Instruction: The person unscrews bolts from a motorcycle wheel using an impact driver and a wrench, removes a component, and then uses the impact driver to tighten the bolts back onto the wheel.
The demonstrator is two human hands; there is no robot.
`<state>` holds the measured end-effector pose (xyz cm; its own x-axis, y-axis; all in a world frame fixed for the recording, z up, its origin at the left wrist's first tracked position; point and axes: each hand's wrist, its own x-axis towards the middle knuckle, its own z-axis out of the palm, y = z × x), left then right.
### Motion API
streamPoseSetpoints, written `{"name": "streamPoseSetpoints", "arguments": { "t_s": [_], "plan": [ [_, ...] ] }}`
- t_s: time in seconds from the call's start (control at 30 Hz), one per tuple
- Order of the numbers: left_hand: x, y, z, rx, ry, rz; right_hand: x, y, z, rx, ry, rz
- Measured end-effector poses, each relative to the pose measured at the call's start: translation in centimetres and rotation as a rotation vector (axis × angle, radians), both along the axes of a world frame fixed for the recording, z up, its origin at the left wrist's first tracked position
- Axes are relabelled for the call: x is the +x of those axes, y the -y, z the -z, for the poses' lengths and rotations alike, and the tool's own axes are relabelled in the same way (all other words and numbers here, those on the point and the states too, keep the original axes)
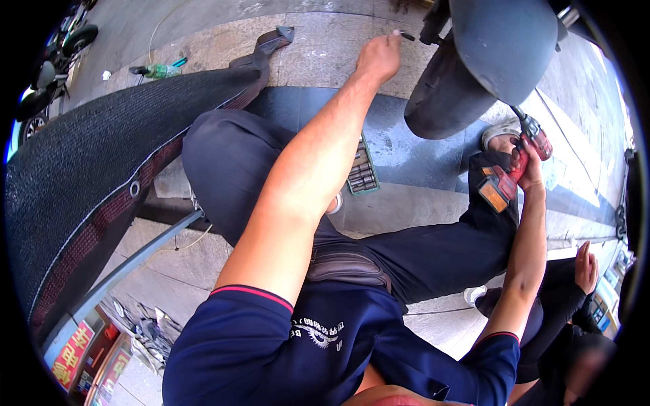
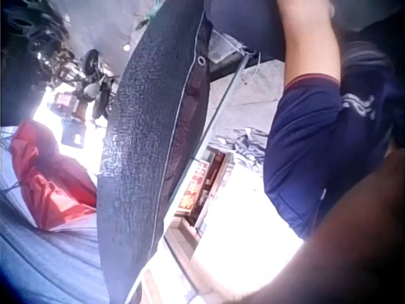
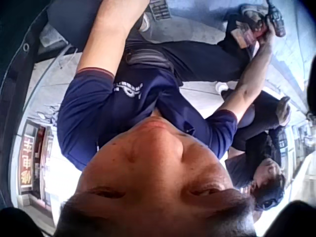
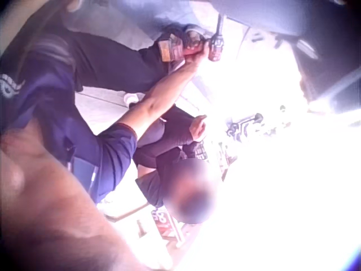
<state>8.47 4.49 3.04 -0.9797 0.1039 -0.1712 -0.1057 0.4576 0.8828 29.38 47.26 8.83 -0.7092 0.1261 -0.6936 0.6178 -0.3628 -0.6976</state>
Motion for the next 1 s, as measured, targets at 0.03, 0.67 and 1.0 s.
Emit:
{"name": "streamPoseSetpoints", "arguments": {
  "t_s": [0.03, 0.67, 1.0],
  "plan": [
    [-1.1, -0.2, -0.1, 0.010, 0.061, -0.009, 0.0, 0.2, -0.1, 0.008, 0.004, -0.001],
    [-3.4, -2.9, 0.9, -0.250, -0.032, 0.230, 0.9, 1.3, -0.5, -0.077, -0.051, 0.048],
    [-4.2, -3.1, 1.8, -0.277, -0.097, 0.226, 0.9, 1.7, -0.3, -0.195, -0.125, 0.039]
  ]
}}
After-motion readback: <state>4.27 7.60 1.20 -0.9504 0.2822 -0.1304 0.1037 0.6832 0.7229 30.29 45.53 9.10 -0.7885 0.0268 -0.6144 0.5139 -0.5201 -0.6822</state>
